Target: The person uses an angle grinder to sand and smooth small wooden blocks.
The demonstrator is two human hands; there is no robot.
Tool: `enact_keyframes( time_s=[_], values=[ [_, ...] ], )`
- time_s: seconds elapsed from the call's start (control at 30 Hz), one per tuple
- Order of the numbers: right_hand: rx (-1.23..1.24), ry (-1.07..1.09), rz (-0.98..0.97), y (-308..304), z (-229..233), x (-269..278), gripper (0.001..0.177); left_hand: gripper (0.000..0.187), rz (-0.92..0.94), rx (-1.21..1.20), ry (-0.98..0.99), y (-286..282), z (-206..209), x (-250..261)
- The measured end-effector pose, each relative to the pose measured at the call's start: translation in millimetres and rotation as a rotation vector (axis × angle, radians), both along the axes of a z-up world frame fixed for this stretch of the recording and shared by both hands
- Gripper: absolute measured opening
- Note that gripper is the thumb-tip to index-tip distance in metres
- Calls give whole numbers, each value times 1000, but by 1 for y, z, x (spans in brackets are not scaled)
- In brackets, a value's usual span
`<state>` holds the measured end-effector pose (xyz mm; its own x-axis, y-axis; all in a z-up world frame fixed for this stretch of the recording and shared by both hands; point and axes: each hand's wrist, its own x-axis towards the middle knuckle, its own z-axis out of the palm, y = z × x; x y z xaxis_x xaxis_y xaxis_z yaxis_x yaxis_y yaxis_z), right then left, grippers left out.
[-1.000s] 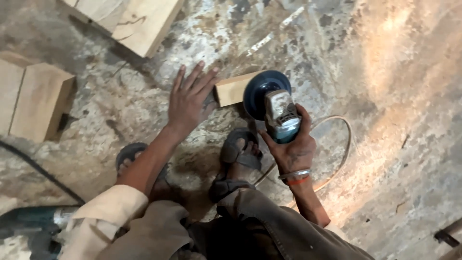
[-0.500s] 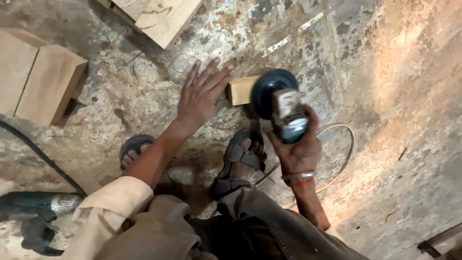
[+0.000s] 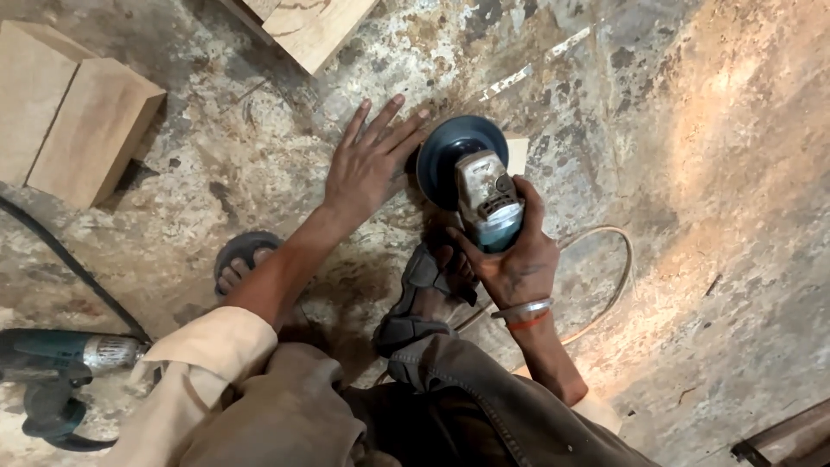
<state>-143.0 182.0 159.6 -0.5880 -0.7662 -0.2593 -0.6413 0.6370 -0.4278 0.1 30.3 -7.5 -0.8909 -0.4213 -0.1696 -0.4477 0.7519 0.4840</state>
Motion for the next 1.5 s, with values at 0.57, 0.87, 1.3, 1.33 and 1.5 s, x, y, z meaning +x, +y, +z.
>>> enact_keyframes(
  time_s=[0.57,0.87,1.3,1.33,1.5],
  values=[
    [4,114,-354,57,13,-32,92,77,38,67,161,-3,12,4],
    [-28,92,-548,87,18,-47,95,78,240,79,270,-9,-10,27],
    [13,-23,-299,38,12,-12,98,78,126,52,179,-20,-16,21],
    [14,-24,-295,34,8,-9,98,78,130,53,178,-20,-16,22],
    [-70,42,-5,11,-3,3,99,80,98,-7,119,-22,-12,24]
  ],
)
